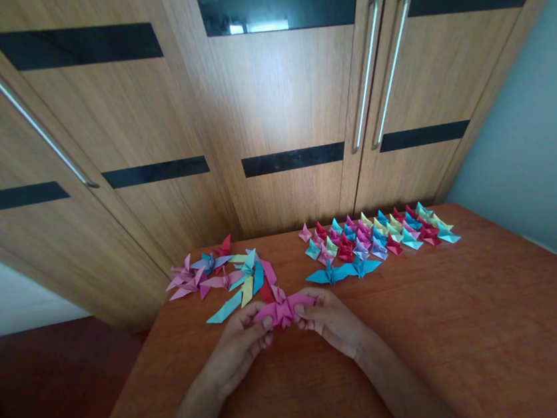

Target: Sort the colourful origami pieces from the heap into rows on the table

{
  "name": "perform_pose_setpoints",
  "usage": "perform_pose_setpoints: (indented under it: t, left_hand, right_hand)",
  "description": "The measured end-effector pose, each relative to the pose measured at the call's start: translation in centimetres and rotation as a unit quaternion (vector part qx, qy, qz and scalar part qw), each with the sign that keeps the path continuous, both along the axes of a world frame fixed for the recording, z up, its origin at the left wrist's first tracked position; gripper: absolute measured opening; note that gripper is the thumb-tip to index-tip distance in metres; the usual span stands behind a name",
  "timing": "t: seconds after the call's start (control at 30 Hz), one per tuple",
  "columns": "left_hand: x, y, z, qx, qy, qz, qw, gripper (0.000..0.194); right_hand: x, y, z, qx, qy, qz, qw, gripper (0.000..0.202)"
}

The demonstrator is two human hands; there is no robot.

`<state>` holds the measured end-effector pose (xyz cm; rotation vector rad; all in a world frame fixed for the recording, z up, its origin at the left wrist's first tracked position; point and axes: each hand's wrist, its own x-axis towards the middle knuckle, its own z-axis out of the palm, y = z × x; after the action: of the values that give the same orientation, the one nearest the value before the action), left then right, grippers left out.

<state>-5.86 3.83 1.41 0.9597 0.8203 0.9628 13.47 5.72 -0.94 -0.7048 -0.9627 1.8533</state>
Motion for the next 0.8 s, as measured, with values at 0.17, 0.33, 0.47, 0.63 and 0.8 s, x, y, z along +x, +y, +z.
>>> perform_pose_setpoints:
  t: [0.17, 0.33, 0.47, 0.63, 0.8]
  left_hand:
    - [-0.36, 0.19, -0.46, -0.026, -0.056, 0.027, 0.998, 0.015]
    - [-0.66, 0.35, -0.42, -0.046, -0.102, 0.028, 0.993, 0.015]
    - [-0.86, 0.39, -0.1, -0.05, -0.092, 0.019, 0.994, 0.019]
    - [-0.93, 0.57, -0.25, -0.041, -0.013, 0.028, 0.999, 0.022]
    - [-0.78, 0.83, -0.58, -0.02, 0.052, 0.083, 0.995, 0.025]
  right_hand:
    - [0.33, 0.27, -0.05, -0.058, 0.057, -0.062, 0.995, 0.019]
    - [0.47, 0.46, 0.05, -0.075, 0.058, -0.086, 0.992, 0.027]
    - [0.65, 0.79, -0.13, -0.052, 0.032, -0.114, 0.992, 0.031]
    - [0.56, 1.01, -0.38, -0.016, -0.028, -0.139, 0.99, 0.028]
    - [0.43, 1.03, -0.45, 0.07, -0.16, -0.218, 0.96, 0.03]
